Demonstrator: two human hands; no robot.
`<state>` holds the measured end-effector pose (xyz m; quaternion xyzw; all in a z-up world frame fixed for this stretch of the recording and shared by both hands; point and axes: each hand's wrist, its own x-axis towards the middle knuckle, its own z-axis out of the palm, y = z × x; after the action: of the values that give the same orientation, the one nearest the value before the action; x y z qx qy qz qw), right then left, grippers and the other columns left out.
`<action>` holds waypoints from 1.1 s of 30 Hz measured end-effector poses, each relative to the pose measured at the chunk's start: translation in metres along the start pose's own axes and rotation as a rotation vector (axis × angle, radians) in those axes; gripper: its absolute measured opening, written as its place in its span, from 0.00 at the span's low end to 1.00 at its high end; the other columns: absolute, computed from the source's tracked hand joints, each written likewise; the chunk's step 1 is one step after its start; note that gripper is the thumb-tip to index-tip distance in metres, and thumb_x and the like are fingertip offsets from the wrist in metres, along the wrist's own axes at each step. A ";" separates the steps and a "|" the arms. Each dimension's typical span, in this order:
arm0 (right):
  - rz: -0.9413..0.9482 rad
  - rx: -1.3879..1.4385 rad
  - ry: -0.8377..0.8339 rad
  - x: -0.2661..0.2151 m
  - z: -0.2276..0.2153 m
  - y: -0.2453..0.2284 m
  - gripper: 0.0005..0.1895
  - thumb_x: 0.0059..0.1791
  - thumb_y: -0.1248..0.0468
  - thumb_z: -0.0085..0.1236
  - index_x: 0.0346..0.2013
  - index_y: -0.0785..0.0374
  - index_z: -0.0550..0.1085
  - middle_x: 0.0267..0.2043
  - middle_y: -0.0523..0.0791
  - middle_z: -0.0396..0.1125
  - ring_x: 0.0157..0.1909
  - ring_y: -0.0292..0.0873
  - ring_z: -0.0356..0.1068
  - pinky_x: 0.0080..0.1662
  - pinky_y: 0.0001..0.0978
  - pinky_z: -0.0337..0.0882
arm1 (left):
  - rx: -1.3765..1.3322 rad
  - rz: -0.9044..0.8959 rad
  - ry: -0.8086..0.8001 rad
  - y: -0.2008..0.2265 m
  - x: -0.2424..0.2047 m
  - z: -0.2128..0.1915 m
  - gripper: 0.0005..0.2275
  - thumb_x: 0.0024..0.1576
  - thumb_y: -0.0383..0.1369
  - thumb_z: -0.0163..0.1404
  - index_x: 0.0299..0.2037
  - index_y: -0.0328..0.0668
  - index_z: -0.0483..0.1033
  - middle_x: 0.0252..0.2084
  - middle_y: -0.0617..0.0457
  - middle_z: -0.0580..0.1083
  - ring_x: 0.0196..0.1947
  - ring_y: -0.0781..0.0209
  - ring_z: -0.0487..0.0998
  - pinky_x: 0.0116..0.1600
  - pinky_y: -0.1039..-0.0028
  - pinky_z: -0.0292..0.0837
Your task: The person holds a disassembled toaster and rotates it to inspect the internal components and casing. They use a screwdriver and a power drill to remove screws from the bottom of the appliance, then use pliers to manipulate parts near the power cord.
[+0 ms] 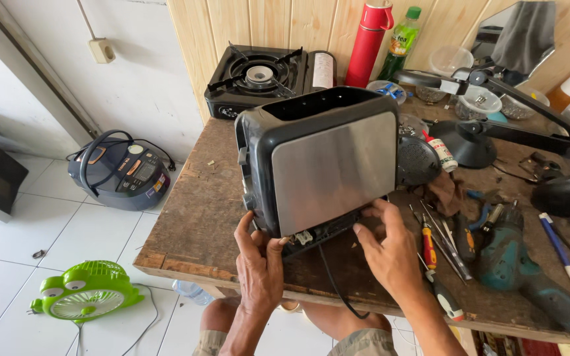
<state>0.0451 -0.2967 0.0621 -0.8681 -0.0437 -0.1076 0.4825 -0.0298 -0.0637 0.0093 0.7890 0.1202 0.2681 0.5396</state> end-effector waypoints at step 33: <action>-0.314 0.019 0.016 0.009 0.003 -0.040 0.31 0.58 0.62 0.60 0.76 0.70 0.70 0.49 0.56 0.71 0.33 0.51 0.75 0.35 0.44 0.76 | -0.203 -0.241 0.081 0.046 0.064 -0.045 0.21 0.68 0.44 0.59 0.61 0.35 0.79 0.24 0.48 0.79 0.23 0.61 0.74 0.30 0.69 0.71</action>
<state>0.0475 -0.2730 0.0959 -0.8452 -0.1758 -0.1883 0.4682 -0.0068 -0.0156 0.0828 0.6990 0.2080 0.2436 0.6393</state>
